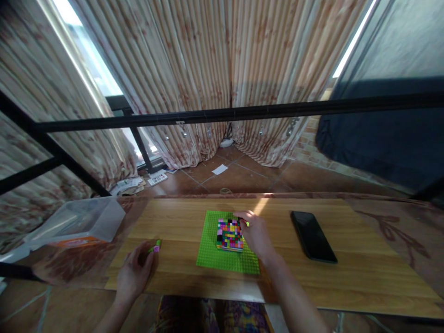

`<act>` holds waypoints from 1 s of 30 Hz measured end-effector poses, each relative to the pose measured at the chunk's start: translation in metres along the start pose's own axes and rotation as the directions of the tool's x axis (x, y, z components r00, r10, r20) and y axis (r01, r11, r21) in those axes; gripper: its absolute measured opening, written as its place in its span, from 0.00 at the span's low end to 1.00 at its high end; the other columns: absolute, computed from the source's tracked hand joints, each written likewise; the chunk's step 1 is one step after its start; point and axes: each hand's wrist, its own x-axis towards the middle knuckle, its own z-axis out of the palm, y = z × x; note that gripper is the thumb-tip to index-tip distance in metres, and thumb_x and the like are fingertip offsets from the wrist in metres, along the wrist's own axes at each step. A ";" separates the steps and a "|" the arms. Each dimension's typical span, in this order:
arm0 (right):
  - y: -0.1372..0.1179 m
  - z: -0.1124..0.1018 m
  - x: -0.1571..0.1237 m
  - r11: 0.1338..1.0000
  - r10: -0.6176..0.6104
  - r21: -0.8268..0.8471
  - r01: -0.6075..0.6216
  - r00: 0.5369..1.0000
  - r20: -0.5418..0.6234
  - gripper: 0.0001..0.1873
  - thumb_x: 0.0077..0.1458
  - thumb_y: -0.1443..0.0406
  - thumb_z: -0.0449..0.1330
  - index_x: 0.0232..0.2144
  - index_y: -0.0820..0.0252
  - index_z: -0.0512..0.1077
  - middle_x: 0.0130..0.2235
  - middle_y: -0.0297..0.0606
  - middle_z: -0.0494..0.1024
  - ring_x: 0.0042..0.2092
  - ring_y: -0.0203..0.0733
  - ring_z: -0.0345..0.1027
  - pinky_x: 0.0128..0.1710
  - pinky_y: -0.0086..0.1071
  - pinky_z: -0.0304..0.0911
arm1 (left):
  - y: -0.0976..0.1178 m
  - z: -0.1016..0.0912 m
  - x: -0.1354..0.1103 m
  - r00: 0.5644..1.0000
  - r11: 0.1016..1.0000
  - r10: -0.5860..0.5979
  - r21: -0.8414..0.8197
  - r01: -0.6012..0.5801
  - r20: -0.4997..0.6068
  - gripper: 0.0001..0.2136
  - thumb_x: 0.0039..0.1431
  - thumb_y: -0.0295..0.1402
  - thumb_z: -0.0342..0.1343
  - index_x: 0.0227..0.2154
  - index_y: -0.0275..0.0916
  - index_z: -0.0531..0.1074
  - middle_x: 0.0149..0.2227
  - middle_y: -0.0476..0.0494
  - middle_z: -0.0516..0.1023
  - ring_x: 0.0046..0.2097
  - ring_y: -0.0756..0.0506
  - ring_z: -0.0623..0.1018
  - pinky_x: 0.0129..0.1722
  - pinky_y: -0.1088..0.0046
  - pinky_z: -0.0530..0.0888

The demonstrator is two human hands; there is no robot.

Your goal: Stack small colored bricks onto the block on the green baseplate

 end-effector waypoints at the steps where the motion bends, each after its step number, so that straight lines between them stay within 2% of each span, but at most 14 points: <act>1: 0.001 0.001 0.000 1.000 -0.001 0.009 0.001 1.000 0.014 0.18 0.52 0.67 0.51 0.40 0.52 0.77 0.42 0.36 0.80 0.44 0.42 0.73 0.47 0.36 0.66 | 0.001 0.000 0.000 1.000 1.000 -0.005 0.005 0.005 0.004 0.21 0.57 0.47 0.50 0.49 0.40 0.70 0.44 0.39 0.78 0.46 0.39 0.77 0.45 0.59 0.75; 7: 0.015 0.002 0.003 0.988 0.056 0.141 -0.059 0.998 0.027 0.17 0.50 0.67 0.52 0.38 0.53 0.78 0.41 0.34 0.81 0.44 0.41 0.74 0.49 0.38 0.65 | 0.000 0.000 0.001 0.999 1.000 -0.013 0.018 0.013 0.031 0.20 0.58 0.46 0.50 0.49 0.41 0.69 0.44 0.40 0.78 0.47 0.39 0.76 0.46 0.59 0.75; 13: 0.024 0.011 0.010 0.900 0.168 0.411 -0.144 0.985 -0.024 0.14 0.43 0.64 0.58 0.34 0.57 0.78 0.39 0.36 0.82 0.43 0.44 0.74 0.49 0.41 0.66 | 0.002 -0.001 0.000 1.000 1.000 -0.021 0.008 0.021 0.022 0.20 0.58 0.46 0.50 0.48 0.41 0.70 0.43 0.40 0.77 0.46 0.39 0.76 0.46 0.60 0.74; 20: 0.022 0.014 0.005 0.839 0.232 0.511 -0.187 0.972 -0.025 0.14 0.40 0.66 0.59 0.32 0.56 0.79 0.36 0.37 0.82 0.41 0.45 0.75 0.46 0.40 0.67 | 0.003 -0.001 0.001 1.000 1.000 -0.008 0.012 0.008 0.013 0.20 0.58 0.46 0.49 0.47 0.39 0.71 0.43 0.39 0.78 0.46 0.39 0.76 0.46 0.61 0.74; 25: 0.015 0.010 -0.004 0.818 0.203 0.559 -0.137 0.977 -0.057 0.09 0.43 0.63 0.61 0.30 0.54 0.80 0.35 0.36 0.82 0.40 0.44 0.75 0.45 0.40 0.67 | 0.004 0.000 0.000 1.000 0.999 -0.005 0.035 0.005 0.001 0.19 0.58 0.46 0.49 0.46 0.39 0.72 0.42 0.40 0.78 0.45 0.41 0.76 0.45 0.63 0.74; 30: 0.013 0.012 -0.007 0.800 0.255 0.574 -0.175 0.965 -0.062 0.08 0.44 0.62 0.63 0.30 0.54 0.79 0.33 0.35 0.82 0.38 0.42 0.74 0.44 0.38 0.67 | 0.006 -0.001 0.000 1.000 0.999 -0.012 0.034 0.012 -0.006 0.19 0.58 0.45 0.49 0.46 0.39 0.72 0.41 0.40 0.78 0.45 0.40 0.76 0.45 0.63 0.74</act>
